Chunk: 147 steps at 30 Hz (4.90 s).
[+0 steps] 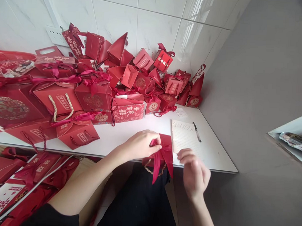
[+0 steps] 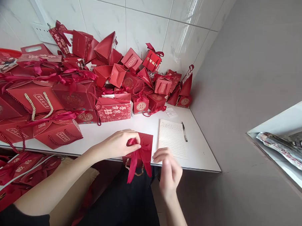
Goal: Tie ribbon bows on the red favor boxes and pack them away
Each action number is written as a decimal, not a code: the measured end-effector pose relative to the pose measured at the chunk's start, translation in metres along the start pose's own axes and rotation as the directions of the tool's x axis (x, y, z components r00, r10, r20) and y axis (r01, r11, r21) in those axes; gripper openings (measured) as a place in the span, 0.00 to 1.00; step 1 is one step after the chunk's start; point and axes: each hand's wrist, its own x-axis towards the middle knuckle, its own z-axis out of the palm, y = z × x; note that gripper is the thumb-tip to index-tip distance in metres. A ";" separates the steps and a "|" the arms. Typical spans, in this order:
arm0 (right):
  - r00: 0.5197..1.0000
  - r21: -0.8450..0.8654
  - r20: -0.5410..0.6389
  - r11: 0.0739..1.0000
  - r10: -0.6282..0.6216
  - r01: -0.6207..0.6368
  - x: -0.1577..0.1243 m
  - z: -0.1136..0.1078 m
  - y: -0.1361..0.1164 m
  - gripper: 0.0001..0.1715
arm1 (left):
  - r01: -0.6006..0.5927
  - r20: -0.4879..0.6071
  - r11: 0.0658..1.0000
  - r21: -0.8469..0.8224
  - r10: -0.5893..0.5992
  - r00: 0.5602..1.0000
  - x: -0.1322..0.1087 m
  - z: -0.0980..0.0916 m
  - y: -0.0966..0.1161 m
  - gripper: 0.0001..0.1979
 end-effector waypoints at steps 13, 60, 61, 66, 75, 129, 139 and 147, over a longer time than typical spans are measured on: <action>0.743 -0.567 0.529 0.822 0.411 -0.051 0.068 -0.016 -0.002 0.07 | -0.037 -0.123 0.999 0.040 0.042 0.991 -0.008 0.018 -0.001 0.03; 0.167 -0.599 0.770 0.788 0.615 -0.142 0.138 0.005 0.000 0.13 | -0.098 -0.192 0.995 -0.029 0.091 0.977 -0.012 0.025 -0.004 0.08; 0.195 -0.592 0.768 0.793 0.610 -0.147 0.137 0.005 0.001 0.14 | -0.099 -0.183 0.995 -0.025 0.093 0.979 -0.012 0.024 -0.004 0.09; 0.329 -0.451 0.783 0.846 0.528 -0.285 0.131 0.007 0.004 0.16 | -0.115 -0.174 0.993 -0.020 0.110 0.979 -0.011 0.026 -0.005 0.11; 0.457 -0.419 0.704 0.838 0.543 -0.349 0.118 -0.006 0.003 0.23 | -0.107 -0.218 0.988 -0.110 0.081 0.973 -0.010 0.028 -0.006 0.08; 0.844 -0.052 0.030 0.844 0.535 -0.533 0.016 0.007 0.022 0.18 | 0.280 -0.282 0.806 -0.522 -0.473 0.835 -0.015 0.047 -0.002 0.16; 0.846 -0.602 0.458 0.604 -0.274 0.522 -0.011 0.037 -0.009 0.16 | 0.222 -0.290 0.788 -0.574 -0.449 0.845 -0.010 0.049 -0.007 0.17; 0.841 -0.503 0.285 0.675 -0.459 0.539 -0.028 0.031 -0.001 0.12 | 0.257 -0.344 0.824 -0.505 -0.465 0.815 -0.006 0.049 -0.006 0.17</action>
